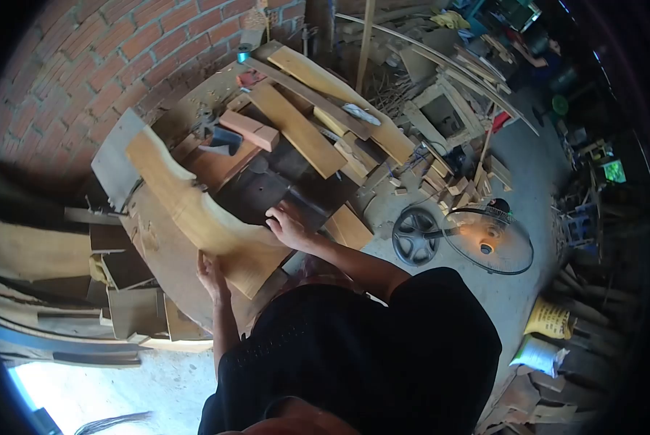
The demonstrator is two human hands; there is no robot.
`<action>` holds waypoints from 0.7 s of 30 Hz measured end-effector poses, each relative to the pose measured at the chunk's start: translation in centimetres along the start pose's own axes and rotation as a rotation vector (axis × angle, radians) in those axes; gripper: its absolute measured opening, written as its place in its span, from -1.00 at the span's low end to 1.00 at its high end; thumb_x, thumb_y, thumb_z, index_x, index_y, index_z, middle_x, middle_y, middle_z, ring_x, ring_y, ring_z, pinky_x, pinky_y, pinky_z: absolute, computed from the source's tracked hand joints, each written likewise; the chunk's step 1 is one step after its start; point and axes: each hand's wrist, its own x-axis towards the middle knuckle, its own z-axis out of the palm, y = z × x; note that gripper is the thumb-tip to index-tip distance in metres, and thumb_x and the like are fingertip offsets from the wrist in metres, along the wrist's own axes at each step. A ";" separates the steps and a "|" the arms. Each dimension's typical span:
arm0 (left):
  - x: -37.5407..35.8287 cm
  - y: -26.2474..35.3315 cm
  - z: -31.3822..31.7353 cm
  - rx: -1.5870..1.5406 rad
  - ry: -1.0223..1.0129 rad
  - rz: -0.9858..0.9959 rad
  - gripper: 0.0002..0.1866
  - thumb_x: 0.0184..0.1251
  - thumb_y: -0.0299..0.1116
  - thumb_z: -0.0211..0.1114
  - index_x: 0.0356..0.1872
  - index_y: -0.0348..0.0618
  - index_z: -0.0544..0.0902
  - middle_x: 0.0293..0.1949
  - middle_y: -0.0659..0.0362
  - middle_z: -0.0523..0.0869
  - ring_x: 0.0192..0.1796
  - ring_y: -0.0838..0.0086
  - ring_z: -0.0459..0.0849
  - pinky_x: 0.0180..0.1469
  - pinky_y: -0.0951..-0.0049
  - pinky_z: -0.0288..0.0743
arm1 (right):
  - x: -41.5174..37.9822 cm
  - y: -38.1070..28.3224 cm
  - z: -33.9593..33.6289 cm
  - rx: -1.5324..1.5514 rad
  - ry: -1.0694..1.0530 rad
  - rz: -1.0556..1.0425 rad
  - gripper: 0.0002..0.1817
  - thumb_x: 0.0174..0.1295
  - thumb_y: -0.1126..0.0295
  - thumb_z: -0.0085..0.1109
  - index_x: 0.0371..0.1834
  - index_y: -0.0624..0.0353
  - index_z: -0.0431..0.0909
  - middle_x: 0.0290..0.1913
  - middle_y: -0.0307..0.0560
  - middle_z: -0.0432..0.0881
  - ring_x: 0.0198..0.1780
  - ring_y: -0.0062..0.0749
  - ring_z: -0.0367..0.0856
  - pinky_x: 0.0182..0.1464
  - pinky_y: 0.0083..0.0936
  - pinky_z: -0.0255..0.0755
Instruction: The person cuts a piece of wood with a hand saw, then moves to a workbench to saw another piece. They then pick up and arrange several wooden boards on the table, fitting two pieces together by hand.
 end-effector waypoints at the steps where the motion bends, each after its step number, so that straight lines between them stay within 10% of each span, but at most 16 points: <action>1: 0.1 -0.1 0.0 0.007 -0.015 0.000 -0.40 0.30 -0.48 0.23 0.36 -0.36 0.29 -0.16 0.11 0.61 -0.20 0.46 0.60 -0.17 0.45 0.52 | -0.1 1.0 -1.1 0.047 0.001 0.036 -0.86 0.18 0.45 0.22 -0.20 0.13 0.54 -0.24 0.00 0.50 -0.21 -0.08 0.53 -0.14 -0.26 0.42; 8: -0.4 2.2 1.1 0.196 0.092 -0.227 -0.30 0.22 -0.40 0.29 0.41 -0.24 0.27 -0.07 0.08 0.57 -0.09 0.46 0.56 0.03 0.43 0.43 | 1.6 12.4 -13.2 0.108 0.336 0.277 -0.91 0.23 0.49 0.13 -0.22 0.13 0.49 -0.30 0.01 0.51 -0.22 -0.04 0.54 -0.16 -0.24 0.43; 12: -0.8 2.9 2.7 0.690 0.259 -0.229 -0.33 0.21 -0.20 0.32 0.39 0.21 0.35 0.25 -0.04 0.24 0.20 0.14 0.38 0.19 0.12 0.38 | 4.2 21.3 -20.5 -0.303 0.510 0.258 -0.86 0.22 0.44 0.15 -0.18 0.12 0.45 -0.23 0.06 0.49 -0.12 0.03 0.48 -0.11 -0.13 0.40; 21: -2.8 2.8 7.6 0.939 0.453 -0.341 -0.24 0.16 0.02 0.35 0.41 0.26 0.29 0.35 -0.03 0.20 0.35 -0.08 0.20 0.30 -0.16 0.17 | 8.4 31.5 -26.9 -0.697 -0.031 0.751 -0.05 -0.05 -0.21 0.36 0.34 0.12 0.29 0.29 0.18 0.38 0.33 0.07 0.34 0.27 -0.14 0.35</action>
